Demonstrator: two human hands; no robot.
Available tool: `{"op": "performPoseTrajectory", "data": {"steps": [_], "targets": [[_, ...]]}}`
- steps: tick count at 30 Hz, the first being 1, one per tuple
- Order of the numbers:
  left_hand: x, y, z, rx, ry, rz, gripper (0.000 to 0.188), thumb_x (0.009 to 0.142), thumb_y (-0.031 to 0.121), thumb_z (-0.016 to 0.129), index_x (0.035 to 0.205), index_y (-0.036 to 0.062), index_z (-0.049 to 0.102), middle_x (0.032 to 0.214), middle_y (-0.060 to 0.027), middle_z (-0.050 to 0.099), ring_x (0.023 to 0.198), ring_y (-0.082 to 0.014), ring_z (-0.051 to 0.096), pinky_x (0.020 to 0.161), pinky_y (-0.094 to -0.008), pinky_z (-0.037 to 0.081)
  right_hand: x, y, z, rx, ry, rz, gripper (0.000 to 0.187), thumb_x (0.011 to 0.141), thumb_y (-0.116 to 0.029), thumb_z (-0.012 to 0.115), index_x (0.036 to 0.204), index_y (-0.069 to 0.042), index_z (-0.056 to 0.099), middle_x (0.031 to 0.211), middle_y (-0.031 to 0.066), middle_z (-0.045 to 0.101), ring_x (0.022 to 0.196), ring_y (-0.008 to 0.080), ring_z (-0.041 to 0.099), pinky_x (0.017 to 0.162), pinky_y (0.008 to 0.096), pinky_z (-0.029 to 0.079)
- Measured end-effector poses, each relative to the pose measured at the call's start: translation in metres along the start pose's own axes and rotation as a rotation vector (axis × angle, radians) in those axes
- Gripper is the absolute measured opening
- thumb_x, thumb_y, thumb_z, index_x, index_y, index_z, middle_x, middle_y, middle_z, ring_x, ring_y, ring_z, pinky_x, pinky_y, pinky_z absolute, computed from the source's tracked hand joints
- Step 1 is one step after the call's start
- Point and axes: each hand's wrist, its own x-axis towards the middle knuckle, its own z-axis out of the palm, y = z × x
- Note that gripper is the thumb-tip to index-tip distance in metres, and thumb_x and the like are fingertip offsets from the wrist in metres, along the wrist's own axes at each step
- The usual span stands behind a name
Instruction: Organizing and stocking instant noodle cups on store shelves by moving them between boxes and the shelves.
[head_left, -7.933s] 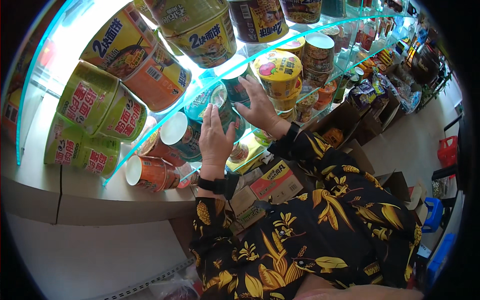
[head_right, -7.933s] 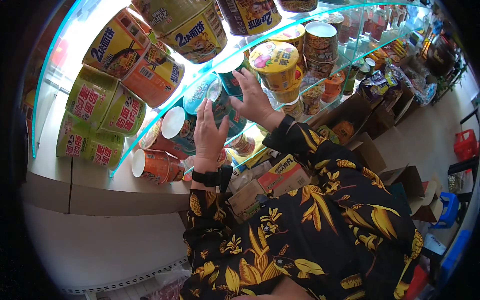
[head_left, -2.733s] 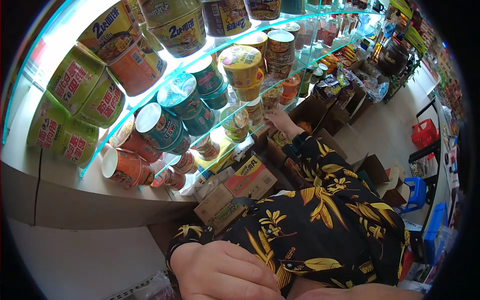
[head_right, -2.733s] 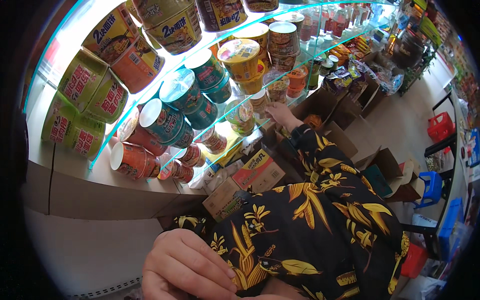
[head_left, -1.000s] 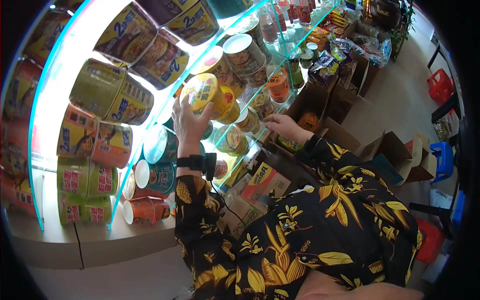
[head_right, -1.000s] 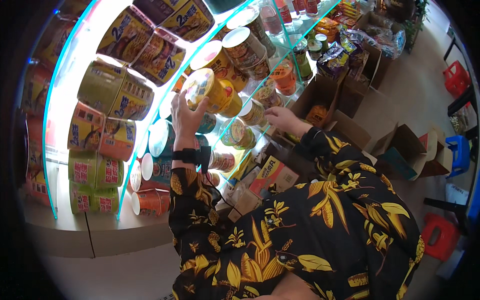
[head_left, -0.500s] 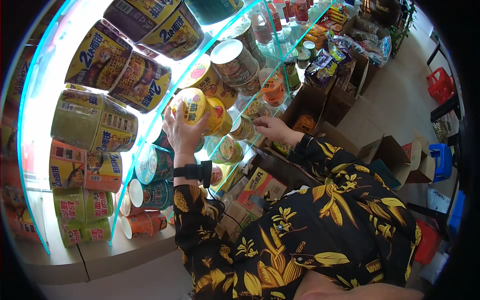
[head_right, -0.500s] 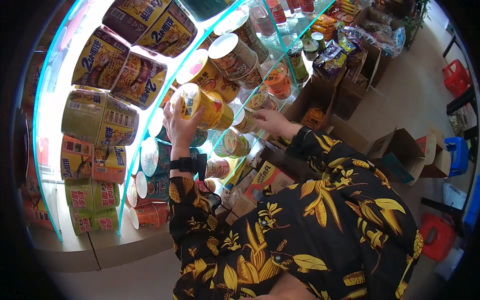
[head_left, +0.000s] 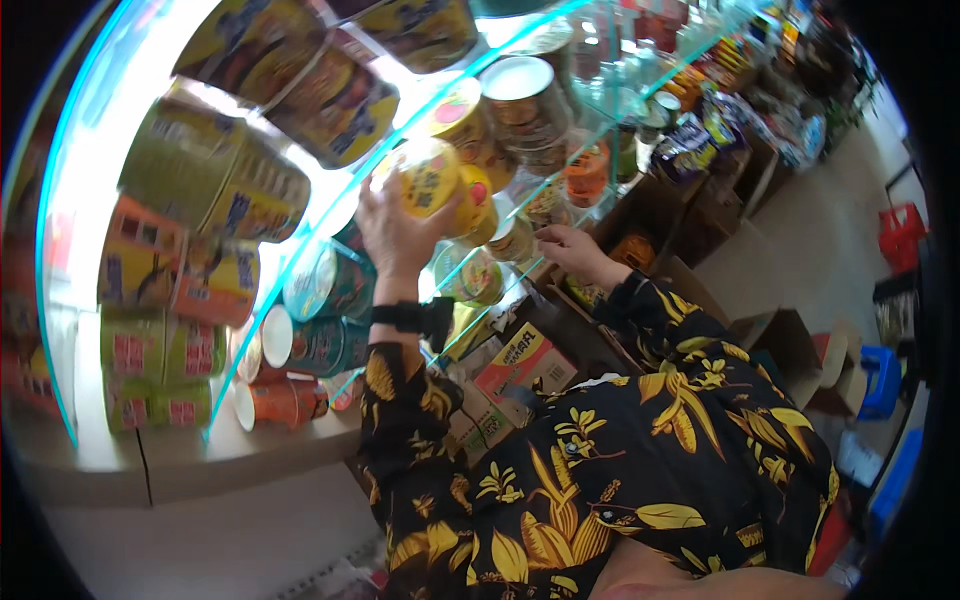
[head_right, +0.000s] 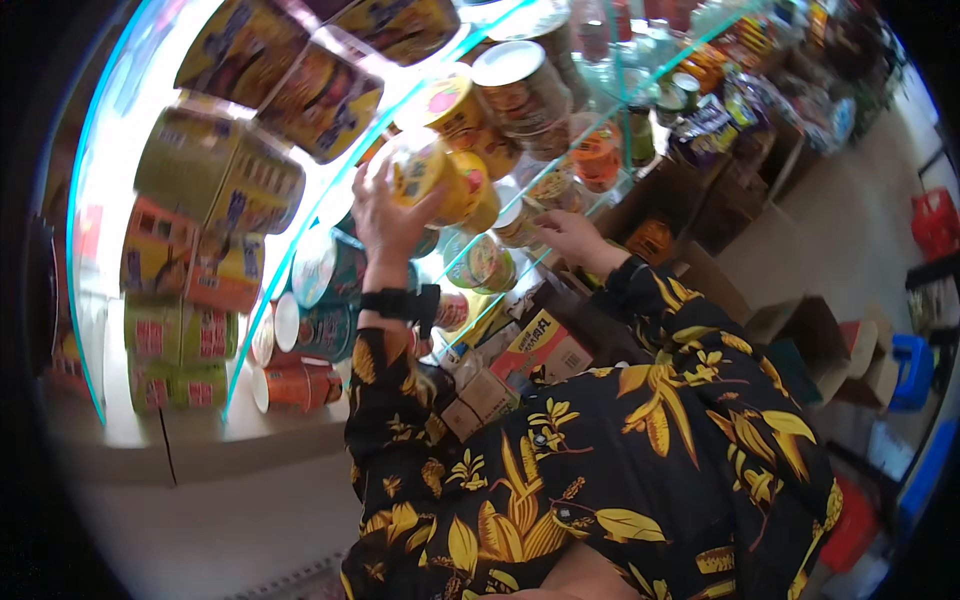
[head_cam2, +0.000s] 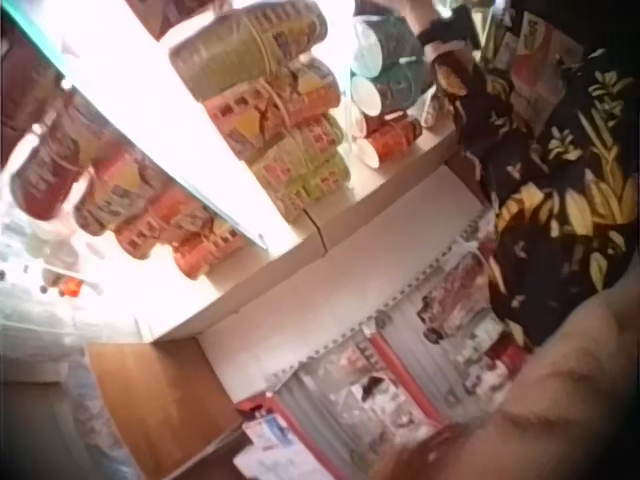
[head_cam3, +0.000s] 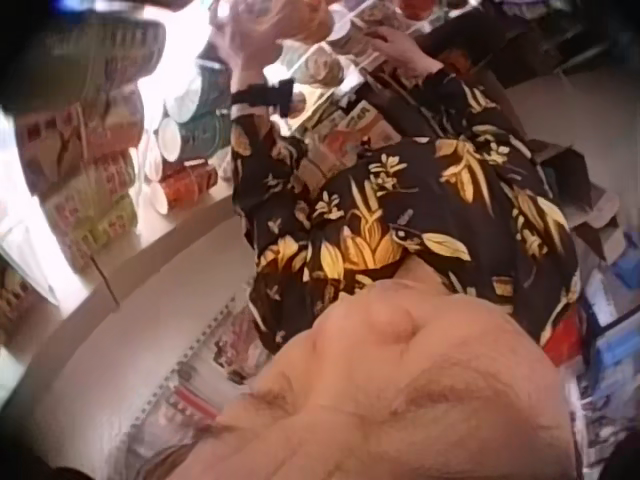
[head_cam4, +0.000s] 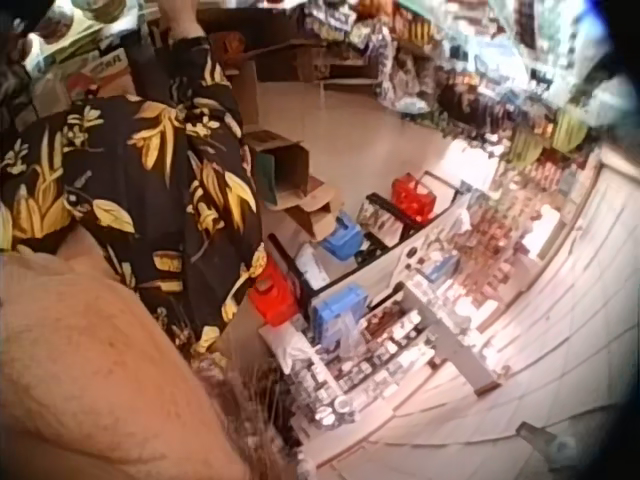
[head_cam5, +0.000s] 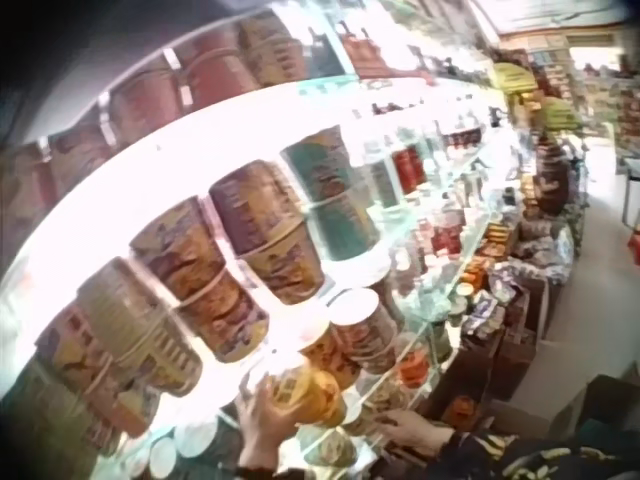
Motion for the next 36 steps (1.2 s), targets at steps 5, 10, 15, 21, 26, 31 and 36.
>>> {"op": "performPoseTrajectory", "data": {"steps": [5, 10, 15, 21, 26, 31, 36], "targets": [[-0.008, 0.006, 0.007, -0.017, 0.121, 0.037, 0.083, 0.059, 0.063, 0.067, 0.118, 0.0058, 0.055, 0.131, -0.0224, 0.036, 0.122, -0.0383, 0.034, 0.099, -0.045, 0.034, 0.006, 0.012, 0.006, -0.011, -0.022, -0.073, 0.035, 0.087, -0.022, 0.055, 0.114, 0.001, 0.056, 0.09, 0.0031, 0.06, 0.079, 0.0098, 0.055, 0.071, 0.0248, 0.045], [-0.01, 0.005, 0.014, -0.045, 0.15, -0.016, 0.085, 0.06, 0.062, 0.067, 0.119, 0.0026, 0.053, 0.131, -0.0247, 0.036, 0.124, -0.0403, 0.031, 0.102, -0.0452, 0.029, -0.005, -0.006, 0.007, 0.001, 0.005, 0.044, 0.032, 0.086, -0.018, 0.055, 0.111, 0.001, 0.057, 0.088, 0.0036, 0.061, 0.074, 0.01, 0.055, 0.066, 0.0241, 0.045], [-0.008, 0.003, 0.019, -0.046, 0.128, -0.059, 0.085, 0.061, 0.063, 0.068, 0.12, 0.0029, 0.052, 0.133, -0.0248, 0.034, 0.127, -0.0409, 0.027, 0.104, -0.0452, 0.026, -0.005, -0.012, 0.006, 0.095, -0.045, 0.077, 0.032, 0.088, -0.017, 0.055, 0.112, 0.003, 0.055, 0.082, 0.0012, 0.059, 0.07, 0.0067, 0.052, 0.061, 0.0214, 0.042], [-0.003, 0.011, 0.033, -0.079, 0.201, -0.057, 0.086, 0.06, 0.061, 0.072, 0.122, 0.0052, 0.05, 0.137, -0.0237, 0.028, 0.129, -0.0402, 0.022, 0.103, -0.0494, 0.025, -0.005, -0.007, -0.004, 0.081, -0.048, 0.04, 0.031, 0.089, -0.016, 0.055, 0.113, 0.004, 0.055, 0.081, 0.0006, 0.058, 0.07, 0.006, 0.051, 0.061, 0.0204, 0.041], [-0.006, 0.007, 0.031, -0.116, 0.215, -0.039, 0.087, 0.061, 0.06, 0.072, 0.124, 0.0057, 0.048, 0.136, -0.0234, 0.028, 0.13, -0.0403, 0.021, 0.102, -0.0513, 0.026, -0.012, -0.01, 0.004, 0.059, -0.056, 0.078, 0.031, 0.088, -0.016, 0.055, 0.111, 0.004, 0.056, 0.08, -0.0006, 0.056, 0.068, 0.0052, 0.049, 0.06, 0.0203, 0.04], [-0.015, -0.002, 0.03, -0.149, 0.248, 0.006, 0.086, 0.063, 0.06, 0.069, 0.125, 0.0047, 0.046, 0.136, -0.0248, 0.028, 0.129, -0.0414, 0.022, 0.102, -0.052, 0.026, -0.008, 0.004, 0.008, 0.037, -0.132, 0.092, 0.029, 0.091, -0.017, 0.054, 0.113, 0.001, 0.053, 0.087, -0.0006, 0.057, 0.076, 0.0045, 0.053, 0.063, 0.0181, 0.04], [-0.024, -0.015, 0.027, -0.169, 0.264, 0.044, 0.082, 0.066, 0.058, 0.067, 0.124, 0.0035, 0.047, 0.135, -0.027, 0.028, 0.128, -0.0421, 0.024, 0.102, -0.0504, 0.027, -0.005, 0.004, 0.023, 0.063, -0.085, 0.056, 0.031, 0.086, -0.014, 0.055, 0.111, 0.005, 0.056, 0.079, 0.0004, 0.059, 0.07, 0.006, 0.052, 0.063, 0.0206, 0.042]]}}
